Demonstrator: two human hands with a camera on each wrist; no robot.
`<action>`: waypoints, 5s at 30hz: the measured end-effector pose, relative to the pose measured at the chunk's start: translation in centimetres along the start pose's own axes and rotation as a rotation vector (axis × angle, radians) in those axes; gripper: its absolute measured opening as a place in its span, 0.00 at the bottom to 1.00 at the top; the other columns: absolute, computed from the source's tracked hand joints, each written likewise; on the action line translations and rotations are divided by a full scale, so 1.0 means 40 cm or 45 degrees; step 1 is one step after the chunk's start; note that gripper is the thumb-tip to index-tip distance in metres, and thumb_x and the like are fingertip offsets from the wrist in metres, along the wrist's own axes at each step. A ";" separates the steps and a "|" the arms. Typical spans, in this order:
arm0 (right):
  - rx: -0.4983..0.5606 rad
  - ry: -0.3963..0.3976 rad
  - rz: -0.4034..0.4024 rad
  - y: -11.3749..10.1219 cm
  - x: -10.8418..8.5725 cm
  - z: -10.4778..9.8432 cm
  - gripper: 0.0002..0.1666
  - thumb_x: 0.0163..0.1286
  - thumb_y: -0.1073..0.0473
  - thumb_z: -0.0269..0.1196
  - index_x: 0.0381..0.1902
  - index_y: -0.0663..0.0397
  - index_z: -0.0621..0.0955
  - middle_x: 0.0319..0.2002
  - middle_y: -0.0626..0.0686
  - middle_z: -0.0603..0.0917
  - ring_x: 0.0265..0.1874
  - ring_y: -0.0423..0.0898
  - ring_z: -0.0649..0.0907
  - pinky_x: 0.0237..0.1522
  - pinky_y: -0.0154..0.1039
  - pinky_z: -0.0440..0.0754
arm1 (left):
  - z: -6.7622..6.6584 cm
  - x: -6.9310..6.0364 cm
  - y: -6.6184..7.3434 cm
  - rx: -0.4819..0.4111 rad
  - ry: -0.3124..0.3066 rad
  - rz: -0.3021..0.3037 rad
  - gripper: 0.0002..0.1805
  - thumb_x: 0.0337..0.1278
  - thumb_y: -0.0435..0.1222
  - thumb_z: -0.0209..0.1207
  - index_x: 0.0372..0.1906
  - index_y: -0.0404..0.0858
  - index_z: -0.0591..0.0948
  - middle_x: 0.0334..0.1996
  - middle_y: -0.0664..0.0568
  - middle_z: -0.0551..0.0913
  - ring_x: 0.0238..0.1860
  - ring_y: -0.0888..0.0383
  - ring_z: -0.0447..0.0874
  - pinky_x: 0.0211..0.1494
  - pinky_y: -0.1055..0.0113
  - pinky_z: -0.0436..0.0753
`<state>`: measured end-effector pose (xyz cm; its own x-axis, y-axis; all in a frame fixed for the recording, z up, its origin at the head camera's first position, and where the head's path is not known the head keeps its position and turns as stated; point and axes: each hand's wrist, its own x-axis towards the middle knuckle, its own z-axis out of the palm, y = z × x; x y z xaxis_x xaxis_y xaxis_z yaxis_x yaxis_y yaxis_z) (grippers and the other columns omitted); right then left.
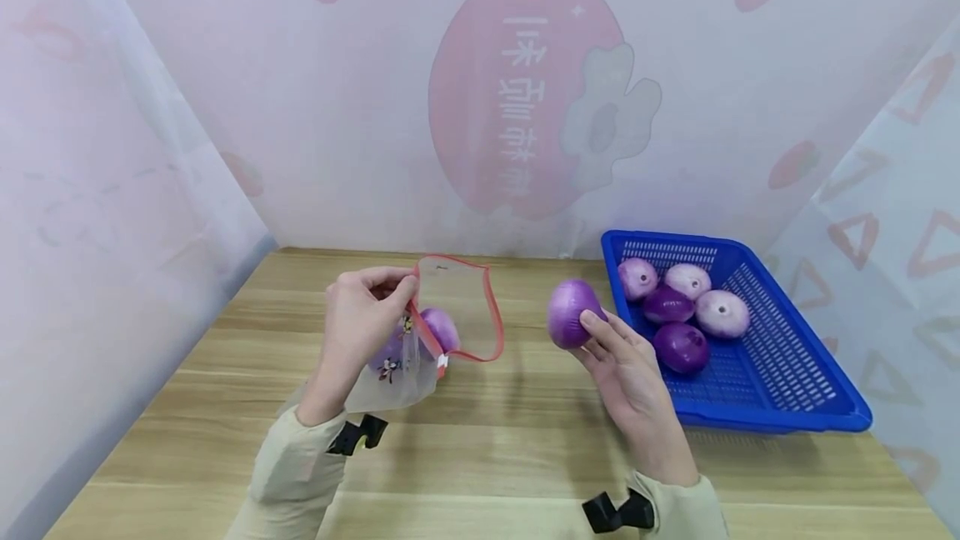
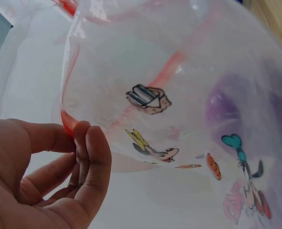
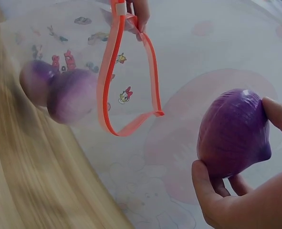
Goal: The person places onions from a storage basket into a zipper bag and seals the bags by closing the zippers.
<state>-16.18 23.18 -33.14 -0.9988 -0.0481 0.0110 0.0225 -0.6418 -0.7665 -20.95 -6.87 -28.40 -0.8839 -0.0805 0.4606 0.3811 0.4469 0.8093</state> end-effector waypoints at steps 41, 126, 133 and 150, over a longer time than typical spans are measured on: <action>-0.440 0.065 0.089 0.117 0.084 0.160 0.30 0.64 0.64 0.69 0.61 0.70 0.72 0.56 0.63 0.77 0.53 0.52 0.80 0.56 0.46 0.78 | 0.005 -0.004 -0.001 -0.033 -0.021 0.030 0.07 0.60 0.33 0.61 0.34 0.39 0.90 0.20 0.59 0.83 0.19 0.61 0.79 0.18 0.67 0.76; -0.625 -0.390 0.036 0.087 0.113 0.183 0.31 0.77 0.53 0.56 0.62 0.77 0.69 0.56 0.69 0.78 0.58 0.60 0.78 0.59 0.51 0.75 | -0.005 0.002 -0.004 -0.119 0.067 0.045 0.07 0.60 0.33 0.62 0.37 0.38 0.89 0.22 0.52 0.86 0.19 0.62 0.81 0.18 0.69 0.78; -0.746 -0.320 -0.071 0.021 0.097 0.153 0.24 0.71 0.61 0.63 0.58 0.74 0.74 0.55 0.68 0.79 0.55 0.59 0.80 0.57 0.51 0.76 | 0.000 0.005 -0.007 -0.118 0.047 0.043 0.07 0.60 0.33 0.62 0.37 0.39 0.90 0.22 0.56 0.85 0.19 0.62 0.80 0.17 0.69 0.77; -0.453 -0.456 -0.040 -0.346 0.118 -0.094 0.22 0.73 0.80 0.45 0.58 0.71 0.78 0.53 0.64 0.82 0.55 0.55 0.81 0.57 0.44 0.74 | 0.002 0.009 -0.005 -0.079 0.048 0.051 0.08 0.59 0.32 0.61 0.36 0.39 0.90 0.21 0.58 0.84 0.20 0.62 0.79 0.19 0.68 0.76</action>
<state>-21.37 34.73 -24.90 -0.9196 -0.3324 0.2096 -0.0863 -0.3495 -0.9330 -21.38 -6.95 -28.43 -0.8573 -0.0974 0.5055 0.4329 0.3948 0.8104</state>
